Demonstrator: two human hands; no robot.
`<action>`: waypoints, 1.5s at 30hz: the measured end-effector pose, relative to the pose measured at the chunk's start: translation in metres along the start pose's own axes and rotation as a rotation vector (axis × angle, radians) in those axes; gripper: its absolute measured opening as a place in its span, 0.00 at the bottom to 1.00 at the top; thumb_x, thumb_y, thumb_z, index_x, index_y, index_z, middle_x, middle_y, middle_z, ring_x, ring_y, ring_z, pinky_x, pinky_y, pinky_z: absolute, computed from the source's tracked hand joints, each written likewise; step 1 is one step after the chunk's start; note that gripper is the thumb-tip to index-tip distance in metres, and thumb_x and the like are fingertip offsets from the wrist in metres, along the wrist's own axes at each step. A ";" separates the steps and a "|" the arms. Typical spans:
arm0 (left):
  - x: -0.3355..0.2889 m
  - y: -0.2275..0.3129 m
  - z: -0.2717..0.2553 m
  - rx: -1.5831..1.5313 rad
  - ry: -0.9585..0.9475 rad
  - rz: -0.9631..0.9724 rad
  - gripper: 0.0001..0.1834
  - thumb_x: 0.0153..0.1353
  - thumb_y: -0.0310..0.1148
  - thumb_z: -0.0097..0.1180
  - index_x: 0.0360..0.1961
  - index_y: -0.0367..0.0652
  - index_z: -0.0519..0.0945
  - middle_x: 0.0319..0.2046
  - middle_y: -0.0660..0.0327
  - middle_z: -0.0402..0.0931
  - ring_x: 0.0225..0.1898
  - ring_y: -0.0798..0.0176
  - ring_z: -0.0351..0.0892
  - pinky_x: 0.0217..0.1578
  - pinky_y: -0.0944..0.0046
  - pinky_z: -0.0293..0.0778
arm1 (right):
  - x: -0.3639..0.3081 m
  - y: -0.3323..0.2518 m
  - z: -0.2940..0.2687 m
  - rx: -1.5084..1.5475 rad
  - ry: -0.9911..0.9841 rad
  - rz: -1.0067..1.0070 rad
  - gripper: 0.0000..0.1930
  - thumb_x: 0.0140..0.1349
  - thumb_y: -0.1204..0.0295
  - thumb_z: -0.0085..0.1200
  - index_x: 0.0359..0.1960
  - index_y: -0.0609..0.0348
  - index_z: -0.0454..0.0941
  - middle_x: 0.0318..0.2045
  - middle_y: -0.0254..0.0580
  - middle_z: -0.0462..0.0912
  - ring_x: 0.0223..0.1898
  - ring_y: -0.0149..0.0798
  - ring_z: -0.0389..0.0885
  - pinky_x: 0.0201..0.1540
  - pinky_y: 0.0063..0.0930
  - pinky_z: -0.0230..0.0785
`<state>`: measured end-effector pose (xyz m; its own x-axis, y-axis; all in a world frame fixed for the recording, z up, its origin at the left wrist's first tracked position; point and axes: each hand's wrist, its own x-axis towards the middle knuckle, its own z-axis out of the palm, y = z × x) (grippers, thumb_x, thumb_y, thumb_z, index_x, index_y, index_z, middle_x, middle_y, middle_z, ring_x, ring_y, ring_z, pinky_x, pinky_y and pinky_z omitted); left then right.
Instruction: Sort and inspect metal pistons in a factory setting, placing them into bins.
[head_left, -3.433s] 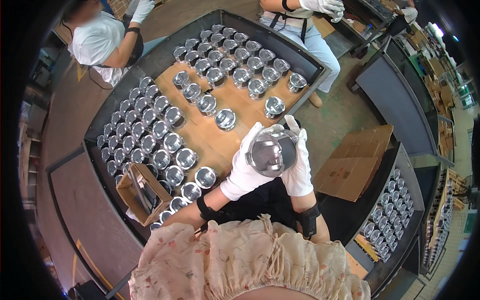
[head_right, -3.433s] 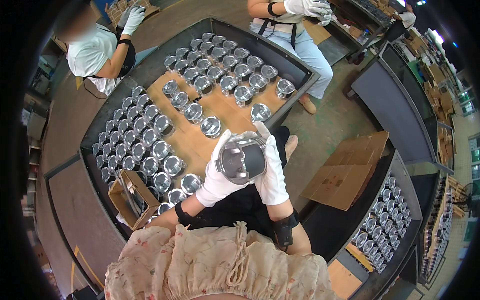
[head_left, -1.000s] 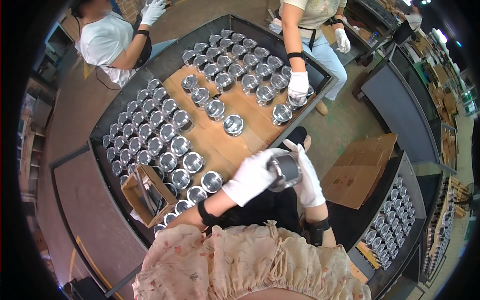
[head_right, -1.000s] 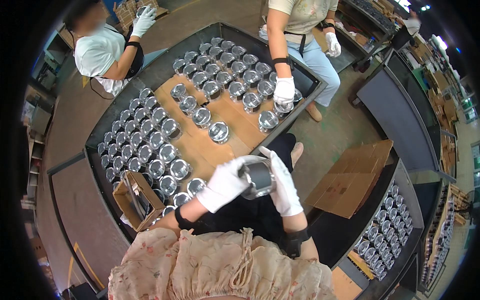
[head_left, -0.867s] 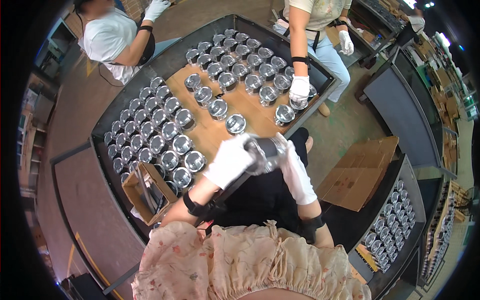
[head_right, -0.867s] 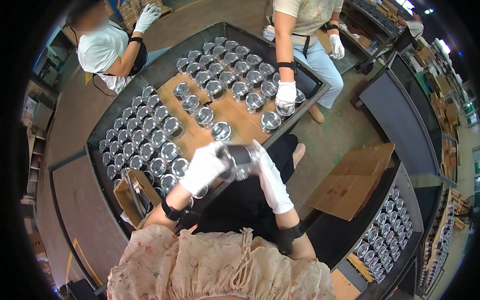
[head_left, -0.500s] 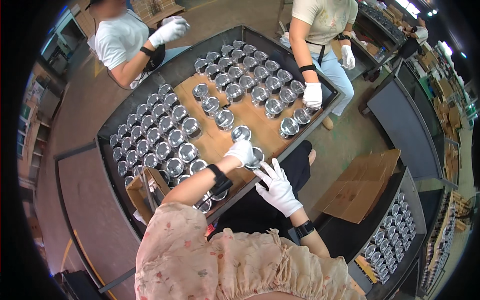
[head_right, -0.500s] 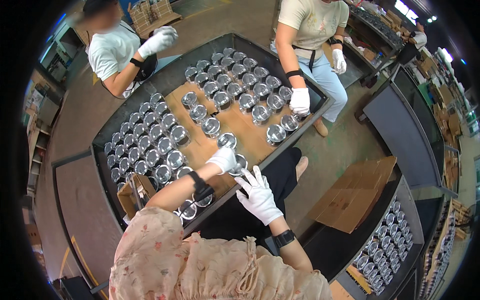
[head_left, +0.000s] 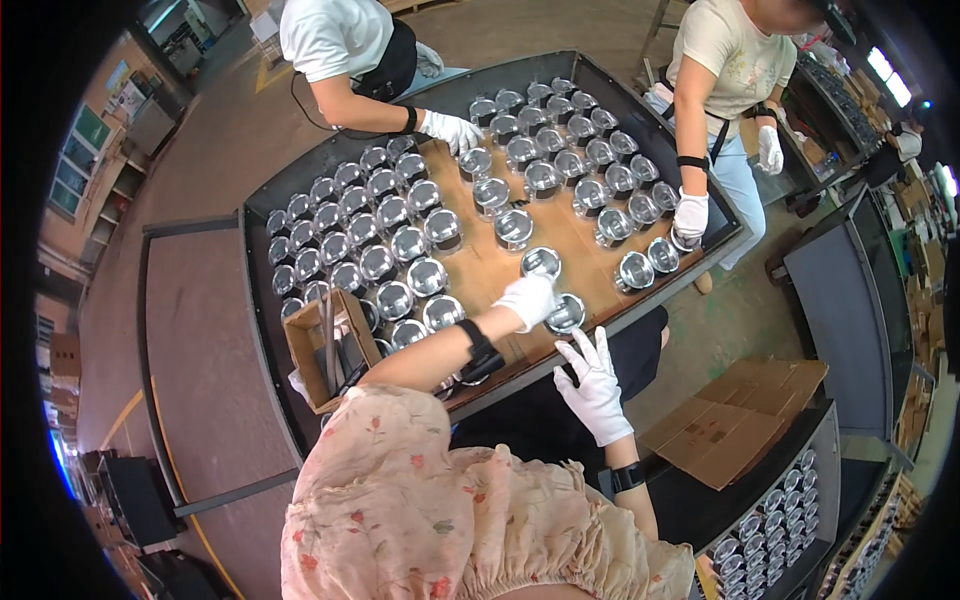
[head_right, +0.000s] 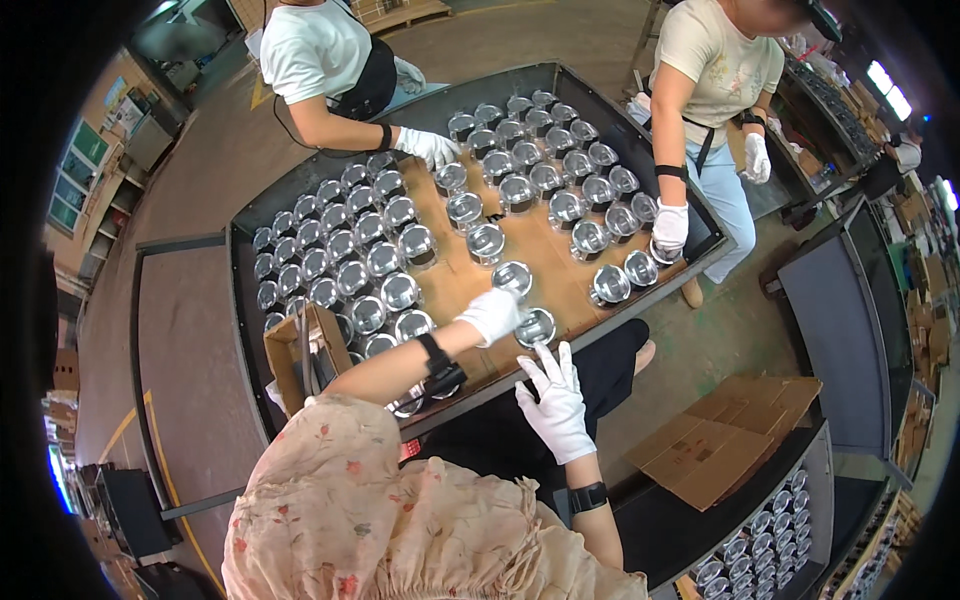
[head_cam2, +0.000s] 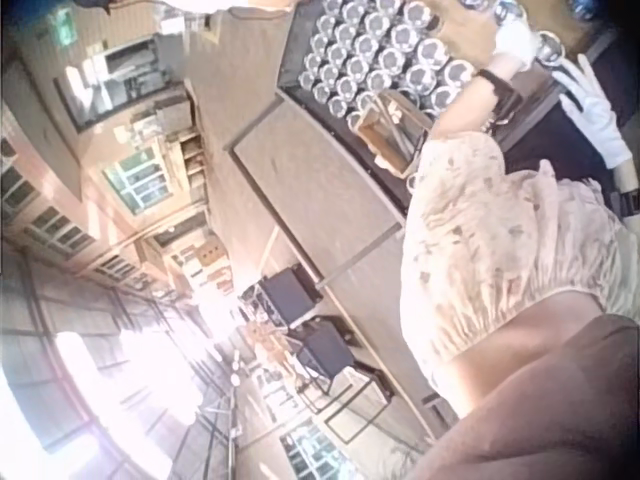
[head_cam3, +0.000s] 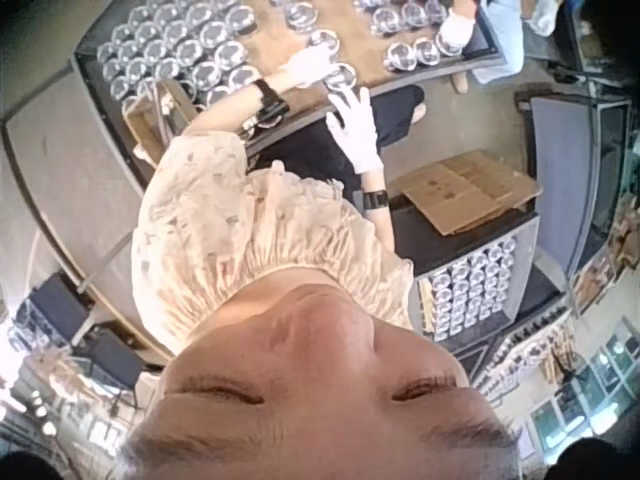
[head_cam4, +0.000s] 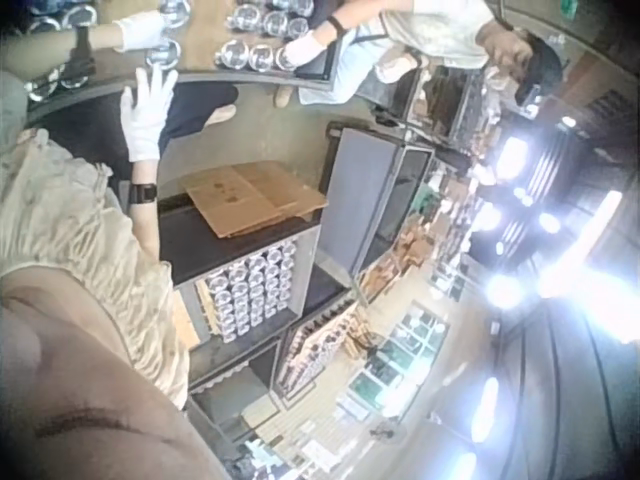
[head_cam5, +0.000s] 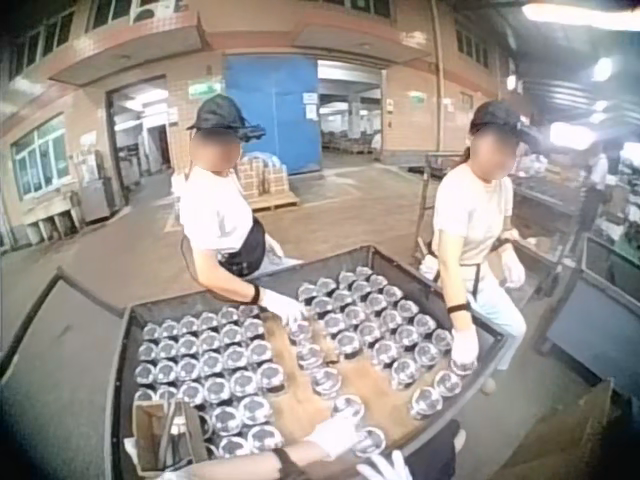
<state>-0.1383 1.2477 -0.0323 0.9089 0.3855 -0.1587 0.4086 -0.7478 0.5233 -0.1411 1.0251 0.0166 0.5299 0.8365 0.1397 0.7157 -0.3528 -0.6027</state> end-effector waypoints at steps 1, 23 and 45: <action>-0.002 -0.006 -0.015 0.020 0.080 -0.067 0.19 0.60 0.43 0.51 0.31 0.36 0.81 0.31 0.41 0.81 0.36 0.40 0.82 0.39 0.47 0.78 | 0.001 -0.001 -0.001 0.001 -0.005 0.004 0.23 0.55 0.69 0.62 0.55 0.48 0.77 0.65 0.40 0.66 0.70 0.60 0.53 0.67 0.53 0.53; 0.041 -0.149 -0.079 -0.753 0.237 -0.298 0.16 0.63 0.41 0.58 0.43 0.39 0.82 0.39 0.58 0.83 0.40 0.60 0.82 0.44 0.61 0.77 | -0.002 0.006 -0.001 0.023 0.081 -0.034 0.21 0.55 0.68 0.61 0.53 0.49 0.78 0.63 0.45 0.68 0.66 0.63 0.59 0.65 0.48 0.60; -0.040 0.114 -0.095 -1.973 -0.341 -0.192 0.17 0.66 0.40 0.57 0.48 0.39 0.77 0.44 0.58 0.79 0.49 0.60 0.78 0.52 0.56 0.74 | 0.002 -0.046 -0.094 1.894 0.024 0.402 0.31 0.72 0.47 0.36 0.71 0.48 0.50 0.60 0.50 0.69 0.58 0.49 0.73 0.56 0.43 0.71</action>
<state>-0.1358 1.1987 0.1135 0.9454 0.0965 -0.3112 0.0650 0.8801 0.4703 -0.1304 1.0034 0.1183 0.5291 0.8240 -0.2027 -0.7667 0.3619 -0.5303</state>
